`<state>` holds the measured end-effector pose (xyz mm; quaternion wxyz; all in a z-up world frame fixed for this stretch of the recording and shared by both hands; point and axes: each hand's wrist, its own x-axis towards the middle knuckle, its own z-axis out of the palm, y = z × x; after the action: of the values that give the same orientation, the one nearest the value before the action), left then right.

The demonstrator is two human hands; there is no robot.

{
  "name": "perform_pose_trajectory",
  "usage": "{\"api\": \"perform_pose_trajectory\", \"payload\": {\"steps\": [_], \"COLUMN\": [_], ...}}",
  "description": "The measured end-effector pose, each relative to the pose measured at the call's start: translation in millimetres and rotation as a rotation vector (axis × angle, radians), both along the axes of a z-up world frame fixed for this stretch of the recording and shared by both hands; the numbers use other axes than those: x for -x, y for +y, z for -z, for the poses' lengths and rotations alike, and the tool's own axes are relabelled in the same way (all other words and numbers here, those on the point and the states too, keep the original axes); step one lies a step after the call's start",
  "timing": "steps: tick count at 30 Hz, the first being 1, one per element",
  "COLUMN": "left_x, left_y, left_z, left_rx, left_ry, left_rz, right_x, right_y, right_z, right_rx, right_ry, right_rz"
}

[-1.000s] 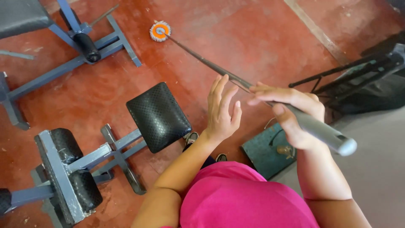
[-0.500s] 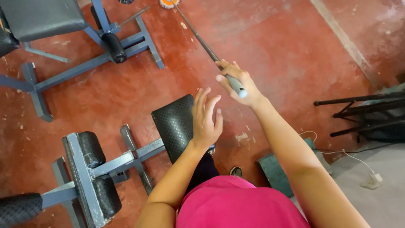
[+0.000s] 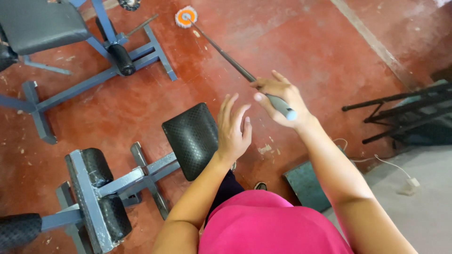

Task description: Mopping the gym floor around exercise equipment.

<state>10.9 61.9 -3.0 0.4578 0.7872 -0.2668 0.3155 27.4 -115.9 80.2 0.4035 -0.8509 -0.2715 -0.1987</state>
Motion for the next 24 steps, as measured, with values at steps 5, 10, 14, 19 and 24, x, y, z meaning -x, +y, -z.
{"api": "perform_pose_trajectory", "payload": {"steps": [5,10,14,19,24], "left_x": [57.8,98.9,102.9,77.8,17.1], "left_y": [-40.0,-77.0,-96.6,-84.5,-60.0], "left_z": [-10.5,-19.4,-22.5,-15.4,3.2], "left_rx": [0.035,0.069,0.077,0.063,0.155], "left_ry": [0.024,0.031,-0.036,-0.021,-0.028], "left_rz": [0.094,0.196,0.230,0.154,0.097], "right_x": [121.2,210.8,211.2,183.3,118.1], "right_y": [-24.0,-16.0,-16.4,-0.4,30.9], "right_z": [-93.1,-160.1,-139.3,-120.2,-83.1], "right_rx": [0.096,-0.055,-0.121,-0.206,-0.347], "right_ry": [-0.110,-0.009,-0.066,-0.041,-0.141], "right_rz": [0.083,0.188,-0.145,-0.304,-0.272]}}
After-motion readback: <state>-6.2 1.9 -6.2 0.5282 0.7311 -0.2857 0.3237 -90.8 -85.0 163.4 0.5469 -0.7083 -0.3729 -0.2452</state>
